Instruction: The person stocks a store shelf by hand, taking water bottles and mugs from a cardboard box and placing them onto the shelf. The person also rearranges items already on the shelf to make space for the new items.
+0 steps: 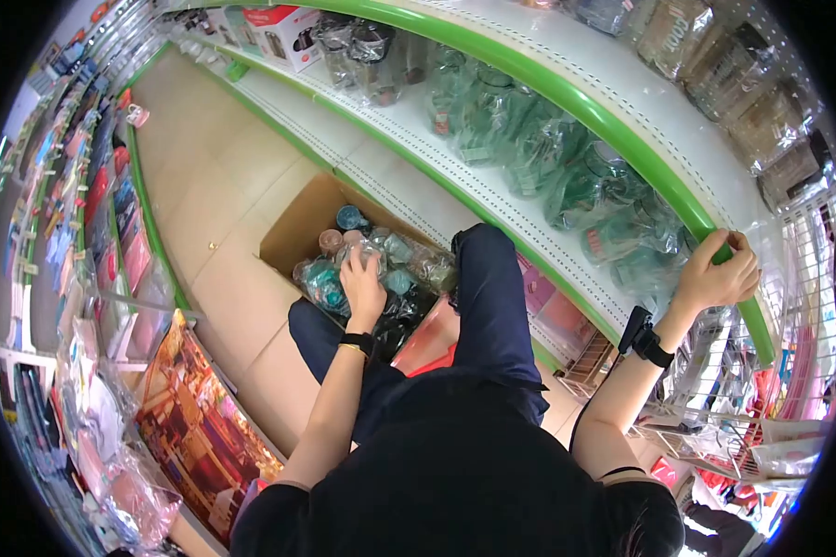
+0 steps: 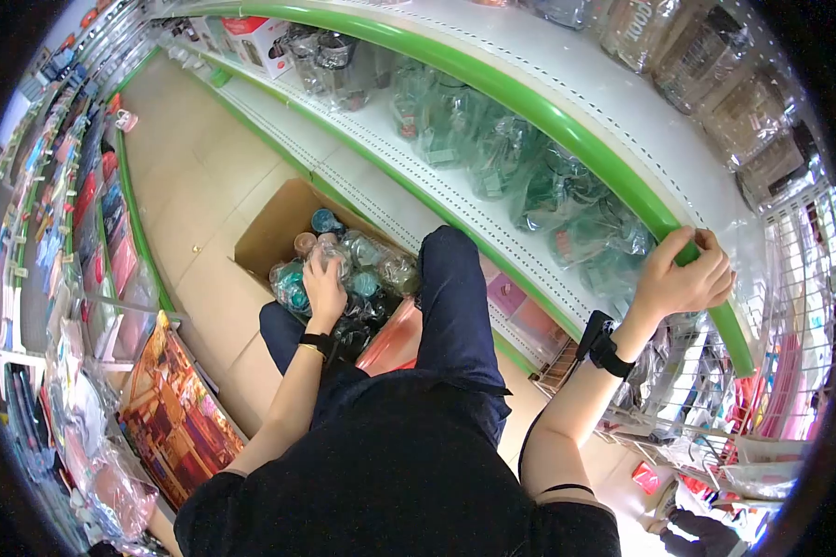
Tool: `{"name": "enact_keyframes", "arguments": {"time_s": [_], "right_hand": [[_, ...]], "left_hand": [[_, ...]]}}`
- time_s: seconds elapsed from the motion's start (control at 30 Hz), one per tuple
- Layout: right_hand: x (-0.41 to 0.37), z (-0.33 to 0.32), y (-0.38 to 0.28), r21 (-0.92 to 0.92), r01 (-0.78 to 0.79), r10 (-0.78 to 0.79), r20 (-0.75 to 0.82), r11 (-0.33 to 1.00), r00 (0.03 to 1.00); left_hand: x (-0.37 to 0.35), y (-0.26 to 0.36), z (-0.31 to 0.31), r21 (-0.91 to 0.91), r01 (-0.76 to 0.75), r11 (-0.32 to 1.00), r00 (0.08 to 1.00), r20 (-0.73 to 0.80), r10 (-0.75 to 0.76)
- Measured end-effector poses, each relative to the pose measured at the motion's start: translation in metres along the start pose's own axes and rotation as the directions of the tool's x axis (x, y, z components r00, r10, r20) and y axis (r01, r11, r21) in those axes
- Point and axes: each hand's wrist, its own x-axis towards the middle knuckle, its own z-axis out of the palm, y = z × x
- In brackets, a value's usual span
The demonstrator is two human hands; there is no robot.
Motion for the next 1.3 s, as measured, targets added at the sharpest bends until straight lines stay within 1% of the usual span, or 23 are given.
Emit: {"name": "enact_keyframes", "arguments": {"time_s": [0.07, 0.1, 0.13, 0.2, 0.23, 0.27, 0.33, 0.4, 0.5, 0.57, 0.6, 0.73, 0.8, 0.87, 0.9, 0.93, 1.0, 1.07, 1.1, 1.13, 1.2, 1.27, 1.3], "right_hand": [[0.0, 0.0, 0.0, -0.004, 0.003, -0.003, -0.011, 1.0, 1.0], [0.0, 0.0, -0.002, -0.014, -0.009, 0.008, -0.016, 1.0, 1.0], [0.0, 0.002, -0.003, -0.021, -0.019, 0.019, -0.023, 1.0, 1.0], [0.001, 0.003, -0.004, -0.024, -0.027, 0.027, -0.036, 0.999, 0.999], [0.0, 0.003, -0.005, -0.033, -0.04, 0.038, -0.045, 0.999, 0.998], [0.0, 0.003, -0.006, -0.032, -0.043, 0.041, -0.045, 0.999, 0.998], [0.001, 0.002, -0.006, -0.006, -0.048, 0.048, -0.04, 0.999, 0.998], [0.0, 0.002, -0.006, -0.003, -0.042, 0.042, -0.031, 0.999, 0.999], [0.001, -0.001, -0.006, 0.0, -0.026, 0.026, -0.018, 1.0, 1.0], [0.002, -0.002, -0.006, 0.001, -0.02, 0.02, -0.016, 1.0, 1.0], [0.002, -0.002, -0.006, 0.006, -0.016, 0.016, -0.011, 1.0, 1.0], [0.004, -0.006, -0.011, 0.009, -0.038, 0.038, 0.004, 0.999, 0.999], [0.006, -0.007, -0.015, -0.004, -0.074, 0.074, -0.008, 0.997, 0.997], [0.006, -0.007, -0.015, 0.01, -0.056, 0.056, 0.006, 0.998, 0.998], [0.006, -0.008, -0.015, -0.012, -0.059, 0.059, -0.011, 0.998, 0.998], [0.006, -0.008, -0.015, 0.013, -0.072, 0.072, 0.004, 0.997, 0.997], [0.006, -0.009, -0.016, 0.019, -0.096, 0.095, 0.009, 0.995, 0.995], [0.006, -0.011, -0.017, 0.061, -0.107, 0.105, 0.041, 0.992, 0.994], [0.006, -0.01, -0.016, 0.082, -0.114, 0.11, 0.043, 0.99, 0.993], [0.006, -0.01, -0.017, 0.068, -0.117, 0.116, 0.029, 0.991, 0.993], [0.006, -0.011, -0.018, 0.09, -0.149, 0.144, 0.056, 0.985, 0.988], [0.005, -0.012, -0.017, 0.104, -0.158, 0.154, 0.045, 0.982, 0.987], [0.005, -0.013, -0.016, 0.124, -0.169, 0.161, 0.072, 0.978, 0.984]], "left_hand": [[-0.002, 0.002, 0.001, 0.008, -0.038, 0.999, 0.999, 0.014, 0.038], [-0.002, 0.005, -0.002, 0.067, -0.023, 0.997, 0.994, 0.112, 0.016], [-0.003, 0.008, -0.005, 0.067, -0.02, 0.998, 0.994, 0.11, 0.012], [-0.003, 0.013, -0.008, 0.094, -0.063, 0.994, 0.958, 0.284, 0.034], [-0.005, 0.01, -0.001, 0.077, -0.103, 0.992, 0.945, 0.317, 0.074], [-0.007, 0.01, 0.002, 0.08, -0.104, 0.991, 0.946, 0.317, 0.073], [-0.012, 0.016, 0.01, -0.013, -0.201, 0.979, 0.902, 0.388, 0.19], [-0.015, 0.019, 0.017, -0.001, -0.24, 0.971, 0.89, 0.4, 0.221], [-0.016, 0.026, 0.024, 0.023, -0.224, 0.974, 0.889, 0.414, 0.195], [-0.014, 0.029, 0.027, 0.043, -0.174, 0.984, 0.867, 0.481, 0.132], [-0.014, 0.028, 0.029, 0.04, -0.178, 0.983, 0.868, 0.478, 0.137], [-0.013, 0.013, 0.033, -0.078, -0.222, 0.972, 0.846, 0.48, 0.231], [-0.007, 0.007, 0.035, -0.169, -0.179, 0.969, 0.834, 0.496, 0.241], [0.002, 0.015, 0.014, -0.169, -0.187, 0.968, 0.823, 0.511, 0.249], [0.007, 0.016, 0.007, -0.17, -0.213, 0.962, 0.836, 0.478, 0.27], [0.018, 0.024, -0.008, -0.139, -0.221, 0.965, 0.857, 0.446, 0.26], [0.049, 0.041, -0.038, -0.128, -0.154, 0.98, 0.924, 0.332, 0.189], [0.087, 0.065, -0.087, -0.172, -0.242, 0.955, 0.963, 0.081, 0.259], [0.106, 0.084, -0.119, -0.177, -0.299, 0.937, 0.954, -0.029, 0.299], [0.123, 0.105, -0.15, -0.179, -0.353, 0.918, 0.933, -0.142, 0.331], [0.155, 0.152, -0.203, -0.171, -0.536, 0.827, 0.814, -0.363, 0.453], [0.181, 0.194, -0.236, -0.116, -0.646, 0.754, 0.715, -0.44, 0.544], [0.192, 0.214, -0.245, -0.11, -0.651, 0.751, 0.705, -0.453, 0.545]]}}
